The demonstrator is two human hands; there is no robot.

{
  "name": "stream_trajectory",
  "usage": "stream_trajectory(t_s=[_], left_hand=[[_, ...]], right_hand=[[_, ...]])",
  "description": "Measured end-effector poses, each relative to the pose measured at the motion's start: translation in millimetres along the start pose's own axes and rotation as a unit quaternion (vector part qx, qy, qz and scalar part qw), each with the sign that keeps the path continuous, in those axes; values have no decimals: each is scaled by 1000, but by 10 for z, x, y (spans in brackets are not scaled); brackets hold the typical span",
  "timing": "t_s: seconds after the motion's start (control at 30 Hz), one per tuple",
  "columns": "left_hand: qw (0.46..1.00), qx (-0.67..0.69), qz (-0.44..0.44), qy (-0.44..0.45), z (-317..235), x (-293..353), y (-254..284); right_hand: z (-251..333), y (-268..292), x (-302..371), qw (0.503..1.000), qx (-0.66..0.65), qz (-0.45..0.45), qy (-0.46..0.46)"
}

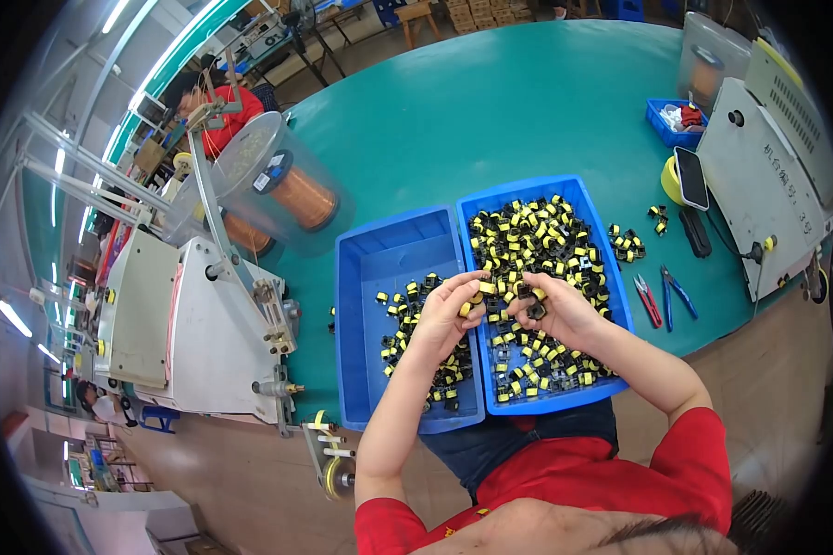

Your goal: The person assembles small electronic components by hand and with pliers at a factory workbench.

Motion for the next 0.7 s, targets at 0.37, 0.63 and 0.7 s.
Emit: stream_trajectory(t_s=[0.37, 0.63, 0.7], left_hand=[[992, -119, 16, -31, 106, 9, -142], [971, -238, -1, -27, 180, -7, -131], [999, -23, 21, 6, 195, -26, -132]], right_hand=[[-63, -15, -7, 998, 57, 21, -17], [-98, -45, 20, 999, 21, 27, -41], [-92, -21, 31, 999, 7, 1, -45]])
Point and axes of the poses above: each hand's wrist, its own x-axis away from the middle knuckle, its own y-axis out of the back of the hand, z = x × y, the point moved 7 cm from there along -x, towards the middle knuckle, and after that the axes turned 5 degrees about z, right-handed, at the moved point
